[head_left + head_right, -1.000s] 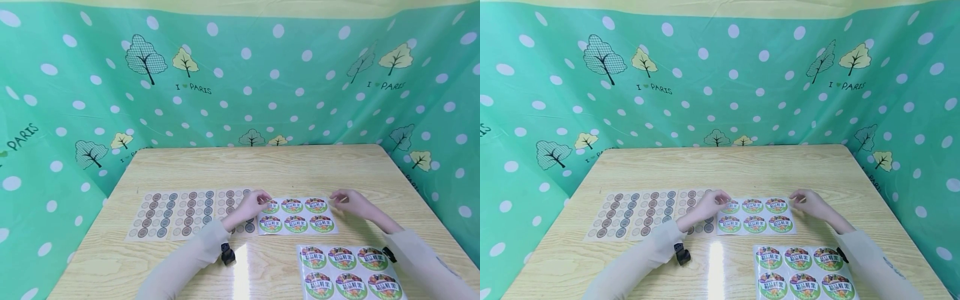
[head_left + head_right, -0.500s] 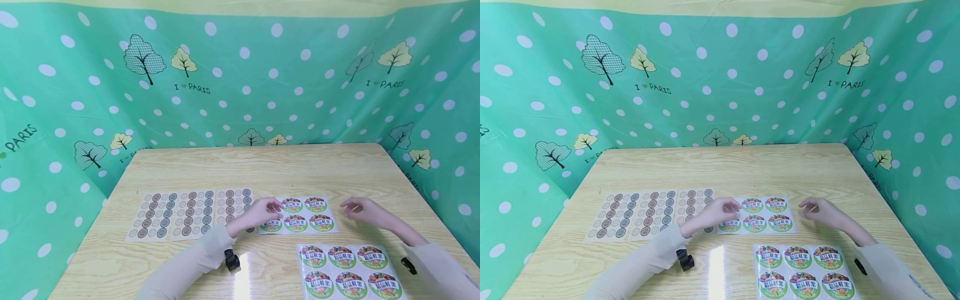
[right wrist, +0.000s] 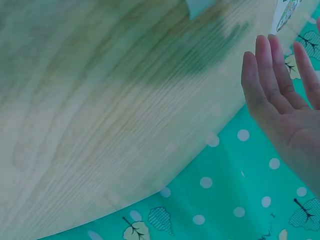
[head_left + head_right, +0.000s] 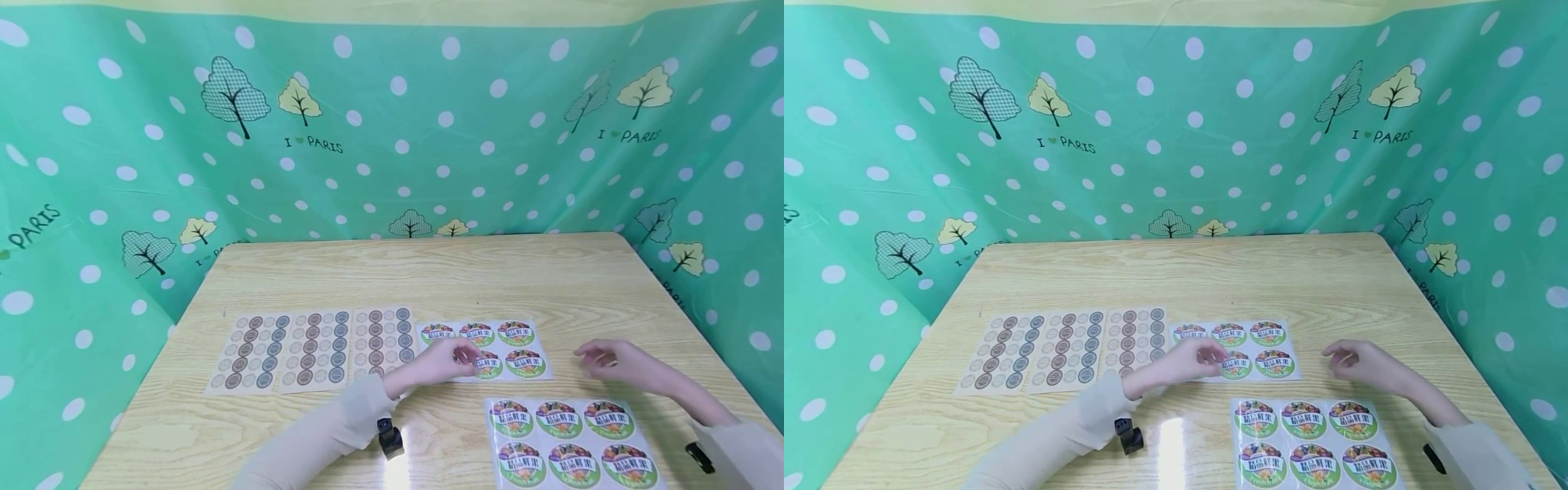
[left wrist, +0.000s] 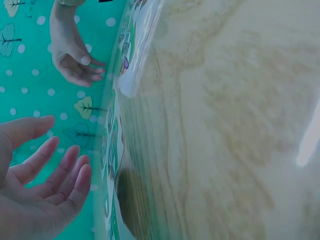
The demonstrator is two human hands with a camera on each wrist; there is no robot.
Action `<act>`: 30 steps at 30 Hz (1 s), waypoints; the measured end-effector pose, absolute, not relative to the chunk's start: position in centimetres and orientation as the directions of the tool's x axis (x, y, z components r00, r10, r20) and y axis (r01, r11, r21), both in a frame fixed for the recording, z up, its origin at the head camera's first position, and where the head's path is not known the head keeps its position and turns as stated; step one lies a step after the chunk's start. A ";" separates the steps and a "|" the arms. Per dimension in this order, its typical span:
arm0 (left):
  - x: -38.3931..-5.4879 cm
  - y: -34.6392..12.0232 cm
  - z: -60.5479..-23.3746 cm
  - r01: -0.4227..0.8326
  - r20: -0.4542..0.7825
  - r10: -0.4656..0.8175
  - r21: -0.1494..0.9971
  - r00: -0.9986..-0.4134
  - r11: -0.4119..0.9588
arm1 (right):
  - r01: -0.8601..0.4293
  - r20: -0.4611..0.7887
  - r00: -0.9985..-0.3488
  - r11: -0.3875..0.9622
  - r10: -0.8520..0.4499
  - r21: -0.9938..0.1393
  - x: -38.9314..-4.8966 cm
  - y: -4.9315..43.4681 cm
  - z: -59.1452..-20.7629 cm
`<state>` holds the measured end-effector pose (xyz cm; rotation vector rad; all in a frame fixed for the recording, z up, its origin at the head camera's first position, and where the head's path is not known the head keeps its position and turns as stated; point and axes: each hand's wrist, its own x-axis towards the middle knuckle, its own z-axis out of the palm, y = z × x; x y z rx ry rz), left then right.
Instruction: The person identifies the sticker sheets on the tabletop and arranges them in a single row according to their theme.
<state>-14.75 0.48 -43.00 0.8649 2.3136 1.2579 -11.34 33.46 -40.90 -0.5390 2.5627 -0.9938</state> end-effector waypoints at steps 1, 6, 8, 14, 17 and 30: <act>-14.6 0.6 -43.0 0.348 -0.026 0.673 0.841 -0.739 0.415 | -0.220 -0.180 -0.868 0.683 -0.463 -0.696 -11.2 33.6 -40.9; -13.9 1.0 -43.1 0.346 -0.034 0.695 0.849 -0.718 0.399 | -0.213 -0.194 -0.860 0.677 -0.473 -0.705 -10.6 34.1 -41.3; -13.7 1.2 -43.3 0.332 -0.045 0.701 0.858 -0.712 0.392 | -0.208 -0.198 -0.859 0.675 -0.472 -0.708 -10.4 34.2 -41.4; -13.2 1.6 -43.7 0.353 -0.051 0.722 0.847 -0.690 0.397 | -0.192 -0.216 -0.839 0.644 -0.499 -0.740 -10.0 34.6 -41.7; -13.0 1.8 -44.0 0.386 -0.043 0.729 0.826 -0.683 0.410 | -0.187 -0.227 -0.828 0.634 -0.513 -0.751 -9.8 34.8 -41.8; -12.3 2.6 -44.4 0.421 -0.070 0.748 0.790 -0.660 0.446 | -0.150 -0.285 -0.802 0.639 -0.525 -0.754 -9.0 35.6 -41.9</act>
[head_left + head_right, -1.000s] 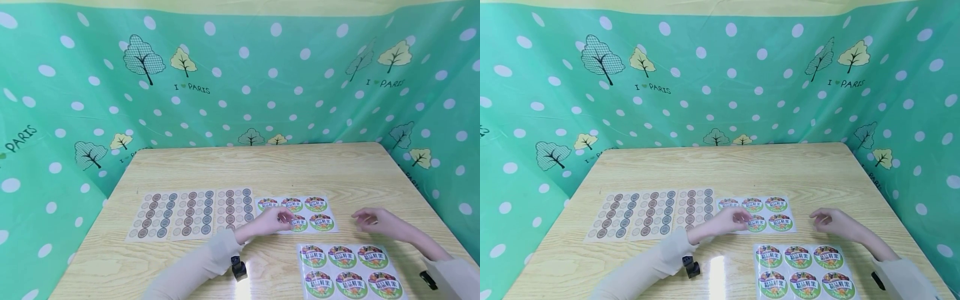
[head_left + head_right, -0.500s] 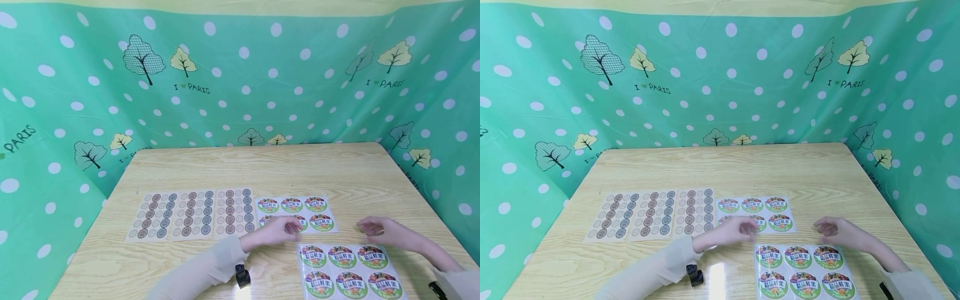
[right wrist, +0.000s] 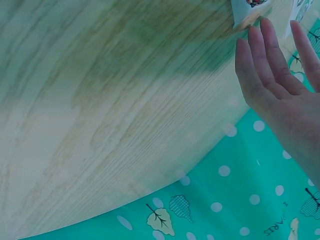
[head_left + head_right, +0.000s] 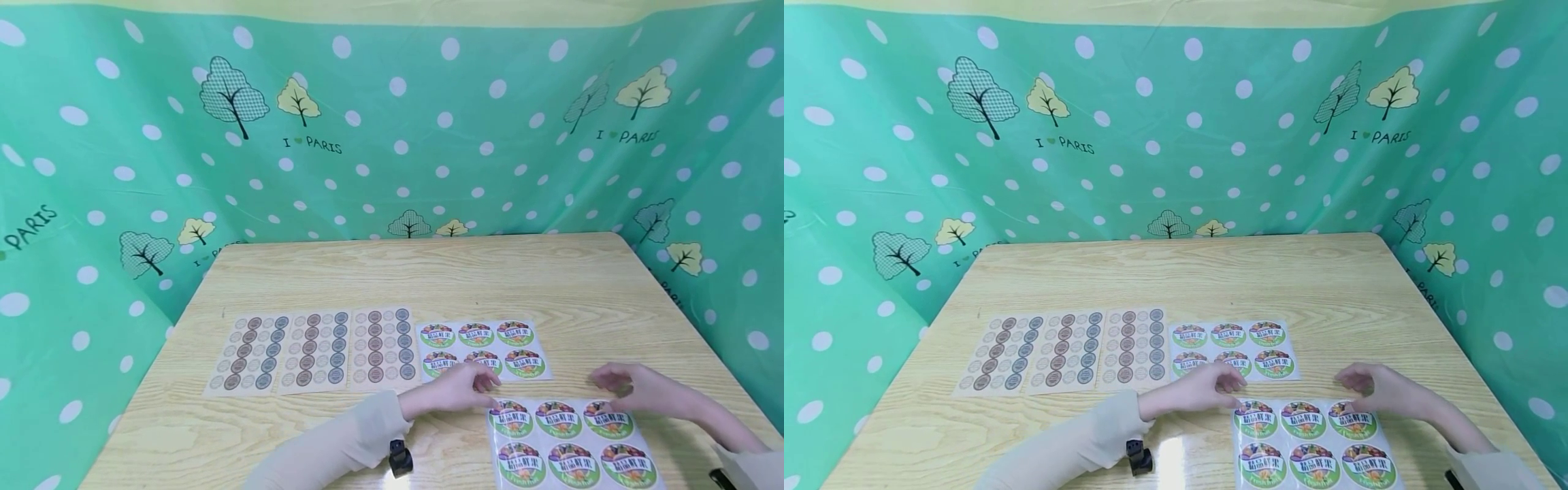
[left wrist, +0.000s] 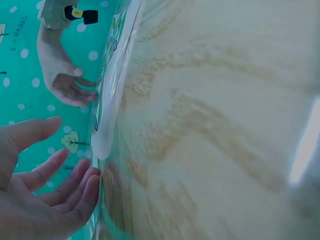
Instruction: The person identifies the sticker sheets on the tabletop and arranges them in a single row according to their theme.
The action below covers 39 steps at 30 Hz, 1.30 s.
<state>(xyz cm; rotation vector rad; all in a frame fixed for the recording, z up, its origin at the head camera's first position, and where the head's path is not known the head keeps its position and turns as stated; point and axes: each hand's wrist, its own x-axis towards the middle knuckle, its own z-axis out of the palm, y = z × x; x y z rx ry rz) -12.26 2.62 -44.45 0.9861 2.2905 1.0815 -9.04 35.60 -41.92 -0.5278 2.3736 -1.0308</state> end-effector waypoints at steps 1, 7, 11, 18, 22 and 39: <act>-12.2 2.7 -44.4 0.419 -0.073 0.747 0.790 -0.660 0.448 | -0.171 -0.272 -0.803 0.641 -0.531 -0.749 -9.0 35.7 -42.0; -12.0 2.9 -44.5 0.417 -0.093 0.736 0.773 -0.671 0.478 | -0.253 -0.205 -0.800 0.626 -0.564 -0.738 -8.8 36.0 -42.8; -11.8 3.2 -44.7 0.478 -0.071 0.734 0.717 -0.675 0.508 | -0.258 -0.191 -0.799 0.612 -0.571 -0.747 -8.5 36.2 -43.3; -11.4 3.6 -45.0 0.569 -0.059 0.744 0.605 -0.666 0.557 | -0.250 -0.201 -0.809 0.633 -0.553 -0.733 -8.1 36.1 -43.9; -11.1 3.8 -45.0 0.561 -0.091 0.728 0.575 -0.680 0.596 | -0.236 -0.209 -0.816 0.641 -0.539 -0.731 -8.0 36.0 -44.0; -10.6 4.0 -44.7 0.614 -0.086 0.728 0.476 -0.680 0.630 | -0.280 -0.201 -0.867 0.780 -0.456 -0.560 -7.5 35.3 -44.3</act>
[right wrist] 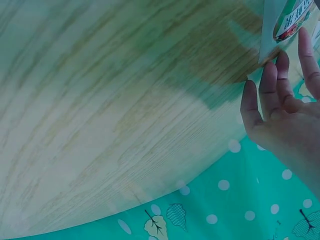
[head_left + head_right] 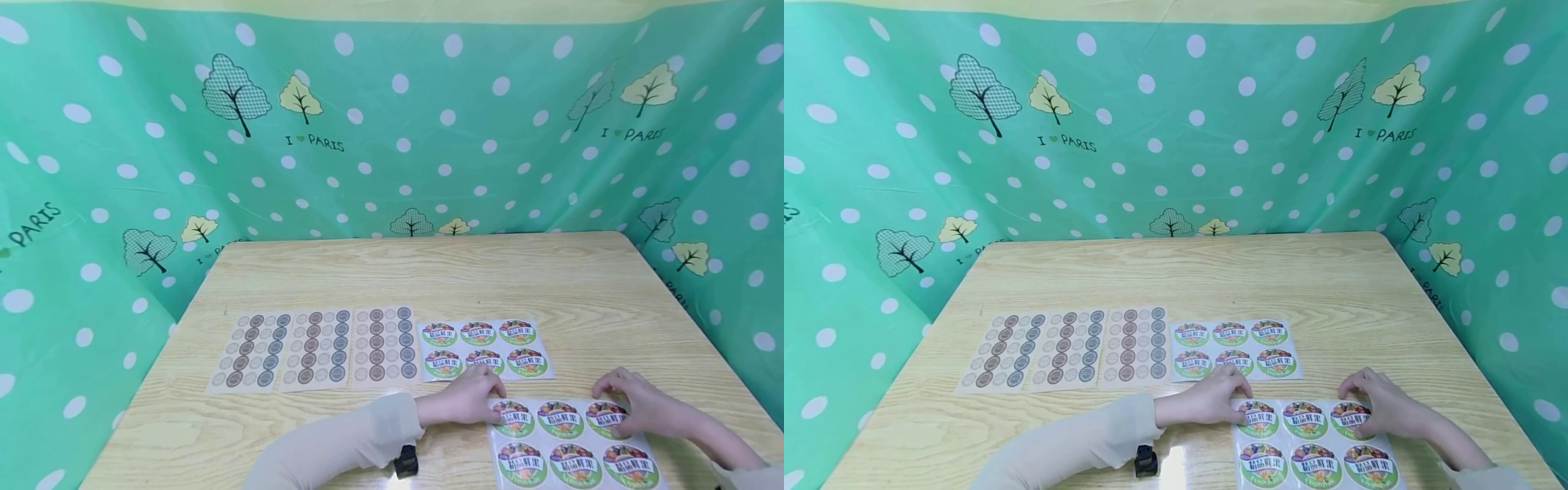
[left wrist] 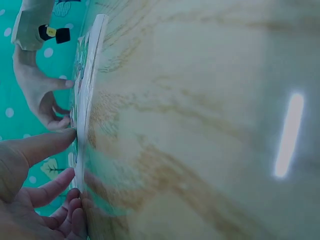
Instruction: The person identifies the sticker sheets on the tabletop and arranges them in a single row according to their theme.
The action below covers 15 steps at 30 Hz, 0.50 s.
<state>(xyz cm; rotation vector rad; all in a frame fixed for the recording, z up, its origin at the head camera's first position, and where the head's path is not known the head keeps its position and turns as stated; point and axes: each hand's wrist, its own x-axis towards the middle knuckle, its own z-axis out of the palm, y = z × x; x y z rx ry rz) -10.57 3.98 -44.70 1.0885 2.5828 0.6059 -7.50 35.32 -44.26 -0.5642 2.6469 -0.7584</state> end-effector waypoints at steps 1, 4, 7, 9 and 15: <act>-10.5 4.0 -44.7 0.614 -0.089 0.728 0.473 -0.680 0.632 | -0.293 -0.189 -0.868 0.780 -0.460 -0.553 -7.4 35.3 -44.3; -10.5 4.0 -44.6 0.616 -0.094 0.727 0.463 -0.681 0.637 | -0.310 -0.166 -0.872 0.783 -0.460 -0.539 -7.3 35.3 -44.4; -10.4 4.0 -44.5 0.616 -0.099 0.723 0.453 -0.684 0.645 | -0.318 -0.154 -0.877 0.791 -0.454 -0.523 -7.2 35.3 -44.5; -10.3 4.0 -44.4 0.620 -0.094 0.722 0.444 -0.685 0.647 | -0.318 -0.148 -0.881 0.793 -0.450 -0.519 -7.2 35.3 -44.5; -10.2 4.0 -44.4 0.640 -0.076 0.722 0.407 -0.687 0.652 | -0.323 -0.156 -0.866 0.769 -0.476 -0.552 -7.4 35.4 -44.5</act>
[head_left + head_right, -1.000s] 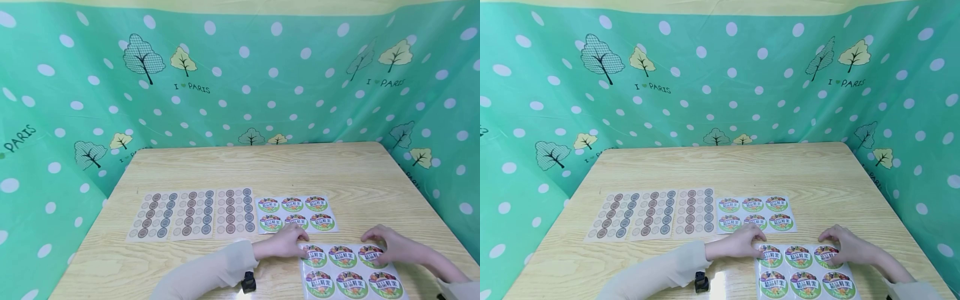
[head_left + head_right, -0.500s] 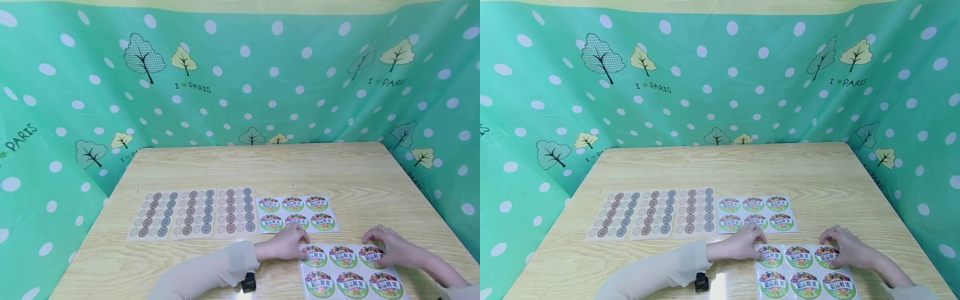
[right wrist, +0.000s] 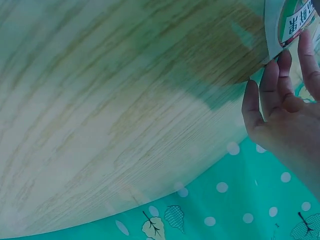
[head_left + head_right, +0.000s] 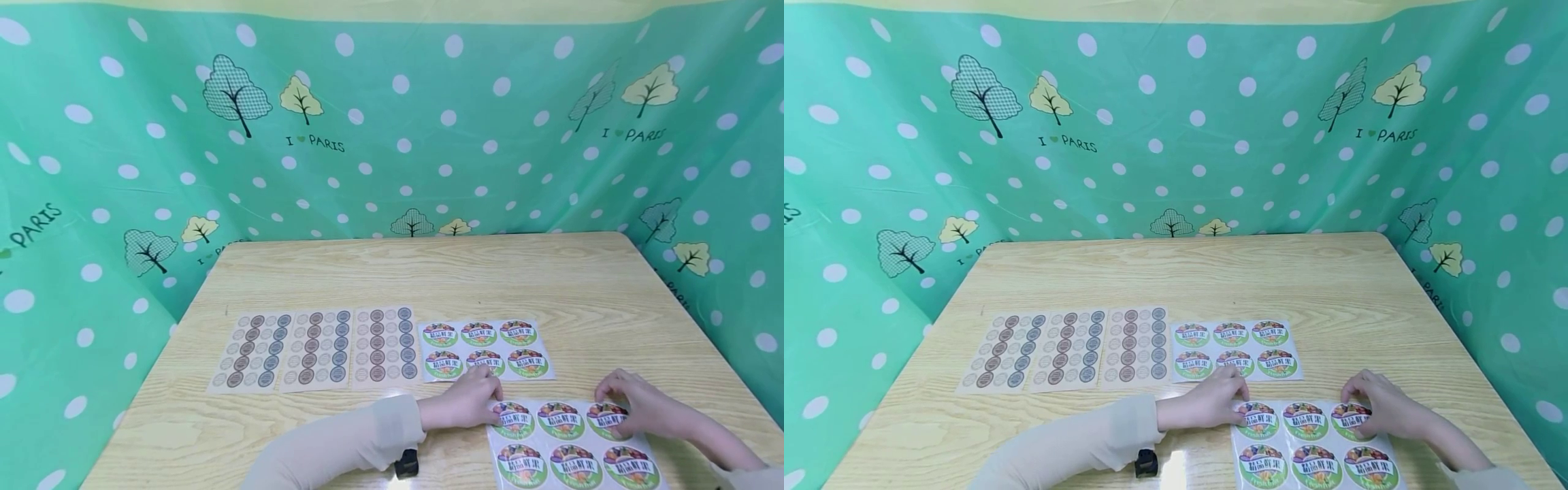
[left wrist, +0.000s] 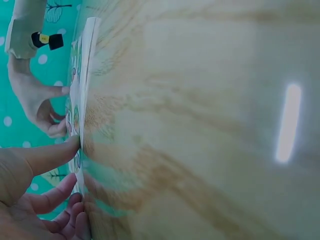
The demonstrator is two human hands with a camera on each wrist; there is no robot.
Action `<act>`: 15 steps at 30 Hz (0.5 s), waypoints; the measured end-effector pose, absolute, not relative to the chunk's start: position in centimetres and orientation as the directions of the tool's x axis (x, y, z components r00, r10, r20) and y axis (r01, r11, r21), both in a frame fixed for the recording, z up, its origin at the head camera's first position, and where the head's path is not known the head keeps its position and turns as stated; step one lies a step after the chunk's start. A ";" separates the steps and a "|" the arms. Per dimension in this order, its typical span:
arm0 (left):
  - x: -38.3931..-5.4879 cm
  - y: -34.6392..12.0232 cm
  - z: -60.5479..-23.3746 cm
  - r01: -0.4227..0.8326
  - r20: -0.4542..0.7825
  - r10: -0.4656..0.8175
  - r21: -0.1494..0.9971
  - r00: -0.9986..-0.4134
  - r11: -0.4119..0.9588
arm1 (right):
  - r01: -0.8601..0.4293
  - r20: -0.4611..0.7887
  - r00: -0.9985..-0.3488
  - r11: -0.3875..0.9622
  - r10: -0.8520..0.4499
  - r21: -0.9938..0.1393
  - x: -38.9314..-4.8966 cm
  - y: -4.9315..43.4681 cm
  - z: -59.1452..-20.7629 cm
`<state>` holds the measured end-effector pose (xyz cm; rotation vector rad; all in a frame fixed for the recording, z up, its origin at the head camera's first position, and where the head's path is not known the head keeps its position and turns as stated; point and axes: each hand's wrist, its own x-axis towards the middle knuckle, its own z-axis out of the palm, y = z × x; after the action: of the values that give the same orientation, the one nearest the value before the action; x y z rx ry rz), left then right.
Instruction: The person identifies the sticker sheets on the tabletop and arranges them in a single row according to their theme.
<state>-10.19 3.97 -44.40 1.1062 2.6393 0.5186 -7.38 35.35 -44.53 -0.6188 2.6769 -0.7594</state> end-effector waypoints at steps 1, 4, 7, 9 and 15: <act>-10.2 4.0 -44.4 0.642 -0.076 0.723 0.403 -0.686 0.652 | -0.323 -0.162 -0.859 0.760 -0.485 -0.564 -7.4 35.4 -44.5; -10.3 4.0 -44.5 0.650 -0.077 0.729 0.398 -0.680 0.648 | -0.340 -0.154 -0.847 0.741 -0.509 -0.579 -7.5 35.4 -44.6; -10.4 4.2 -44.7 0.661 -0.067 0.738 0.396 -0.671 0.637 | -0.347 -0.145 -0.834 0.711 -0.532 -0.612 -7.6 35.3 -44.7; -10.4 4.2 -44.8 0.665 -0.057 0.741 0.401 -0.669 0.631 | -0.355 -0.127 -0.821 0.672 -0.557 -0.650 -7.7 35.2 -44.8; -10.5 4.4 -45.0 0.637 -0.066 0.731 0.442 -0.679 0.632 | -0.293 -0.150 -0.786 0.575 -0.600 -0.764 -8.0 35.0 -44.9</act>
<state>-10.49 4.43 -44.99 1.1159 2.6156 0.5705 -7.99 34.97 -44.89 -0.7217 2.4149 -1.0661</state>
